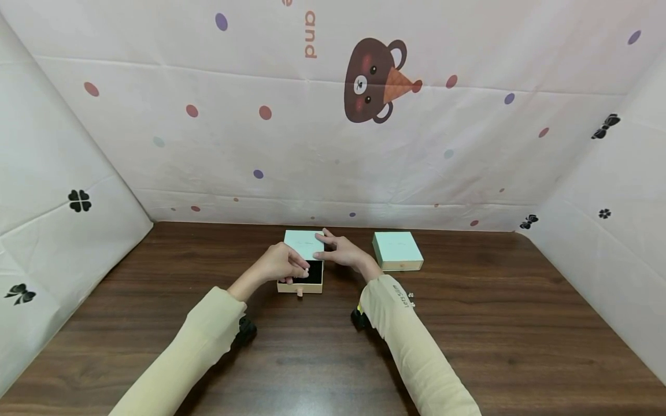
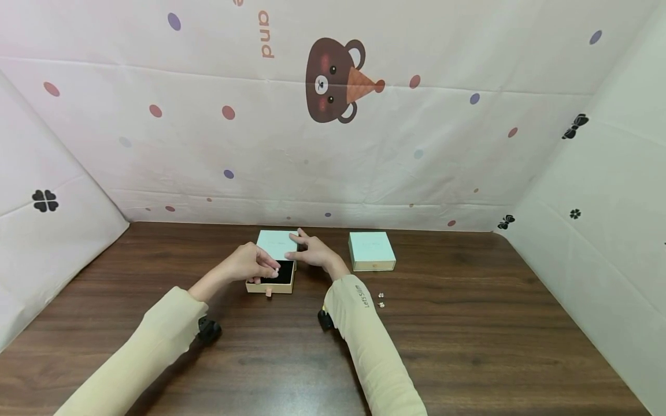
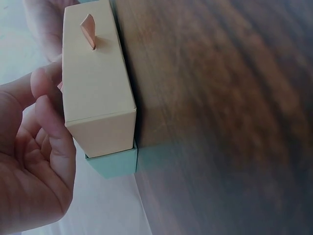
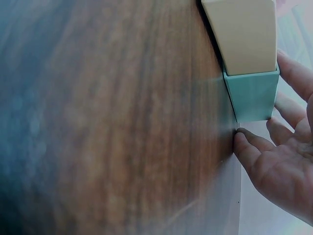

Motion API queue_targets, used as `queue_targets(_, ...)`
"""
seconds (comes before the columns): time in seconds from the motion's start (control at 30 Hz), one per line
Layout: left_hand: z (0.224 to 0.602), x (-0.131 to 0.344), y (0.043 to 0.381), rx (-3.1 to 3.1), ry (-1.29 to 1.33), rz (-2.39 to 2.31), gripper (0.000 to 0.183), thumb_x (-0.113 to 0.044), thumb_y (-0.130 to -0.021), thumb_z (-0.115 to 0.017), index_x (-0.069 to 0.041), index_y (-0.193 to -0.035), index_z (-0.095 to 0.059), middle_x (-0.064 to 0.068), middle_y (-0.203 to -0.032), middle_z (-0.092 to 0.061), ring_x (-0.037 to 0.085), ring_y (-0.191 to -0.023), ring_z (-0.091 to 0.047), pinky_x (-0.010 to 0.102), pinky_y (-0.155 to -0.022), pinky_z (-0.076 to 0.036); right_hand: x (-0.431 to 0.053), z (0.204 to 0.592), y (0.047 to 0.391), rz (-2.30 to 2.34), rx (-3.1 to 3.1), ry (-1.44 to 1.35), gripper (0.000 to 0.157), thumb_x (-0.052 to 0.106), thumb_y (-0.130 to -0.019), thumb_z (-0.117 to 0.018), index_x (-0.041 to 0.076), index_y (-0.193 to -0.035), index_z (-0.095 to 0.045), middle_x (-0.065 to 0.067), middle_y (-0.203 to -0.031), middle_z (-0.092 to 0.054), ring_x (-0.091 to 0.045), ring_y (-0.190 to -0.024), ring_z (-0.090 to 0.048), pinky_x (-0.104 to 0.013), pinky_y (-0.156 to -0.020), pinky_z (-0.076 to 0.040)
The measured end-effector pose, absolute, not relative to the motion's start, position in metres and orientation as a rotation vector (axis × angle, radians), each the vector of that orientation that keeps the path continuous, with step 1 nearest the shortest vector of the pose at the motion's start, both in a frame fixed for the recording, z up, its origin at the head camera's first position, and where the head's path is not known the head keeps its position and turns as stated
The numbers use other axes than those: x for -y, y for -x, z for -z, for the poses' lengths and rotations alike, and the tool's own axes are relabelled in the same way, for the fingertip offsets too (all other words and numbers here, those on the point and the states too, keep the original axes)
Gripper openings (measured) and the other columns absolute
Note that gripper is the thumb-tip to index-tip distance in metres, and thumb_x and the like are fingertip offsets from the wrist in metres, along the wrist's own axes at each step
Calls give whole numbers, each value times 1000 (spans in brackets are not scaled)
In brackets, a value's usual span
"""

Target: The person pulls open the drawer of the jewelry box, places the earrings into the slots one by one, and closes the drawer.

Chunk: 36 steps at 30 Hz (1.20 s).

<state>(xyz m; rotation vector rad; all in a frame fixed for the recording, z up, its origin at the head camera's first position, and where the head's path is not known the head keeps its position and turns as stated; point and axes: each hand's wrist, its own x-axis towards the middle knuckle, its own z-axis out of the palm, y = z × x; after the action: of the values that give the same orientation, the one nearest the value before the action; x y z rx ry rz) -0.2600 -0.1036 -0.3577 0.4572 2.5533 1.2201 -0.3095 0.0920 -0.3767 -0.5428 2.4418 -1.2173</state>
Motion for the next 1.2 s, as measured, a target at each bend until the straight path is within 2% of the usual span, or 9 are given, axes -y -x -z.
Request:
queue_targets(0.23,360,102,262,-2576,-463,-1175,11,-9,-79,-71,-3,-88,-72,5,-70,-69,8,-41,-53,20,-41,-40,-92,375,308,1213,-2447,545,63,28,-89,-60,18,-143,-31,1,-153,-6,-25,-137,-16,-44,-107,-24)
queue_targets(0.53,363,100,263,-2644,-530,-1104,9,-9,-79,-70,-4,-86,-73,3,-73,-69,10,-41,-54,26,-46,-48,-92,374,307,1221,-2444,557,62,28,-89,-60,17,-143,-31,-1,-153,-6,-27,-137,-16,-46,-107,-24)
queue_targets(0.87,365,98,263,-2730,-570,-1006,4,-9,-77,-72,-7,-80,-74,0,-68,-68,11,-41,-53,25,-47,-48,-92,374,307,1200,-2459,560,62,26,-89,-60,17,-143,-31,-2,-153,-8,-27,-137,-17,-44,-106,-25)
queue_targets(1.2,365,98,262,-2718,-587,-1020,7,-8,-76,-72,-6,-82,-74,0,-68,-68,11,-45,-55,25,-48,-48,-92,375,307,1201,-2455,565,61,26,-90,-59,17,-143,-30,-2,-153,-7,-28,-137,-18,-44,-105,-27)
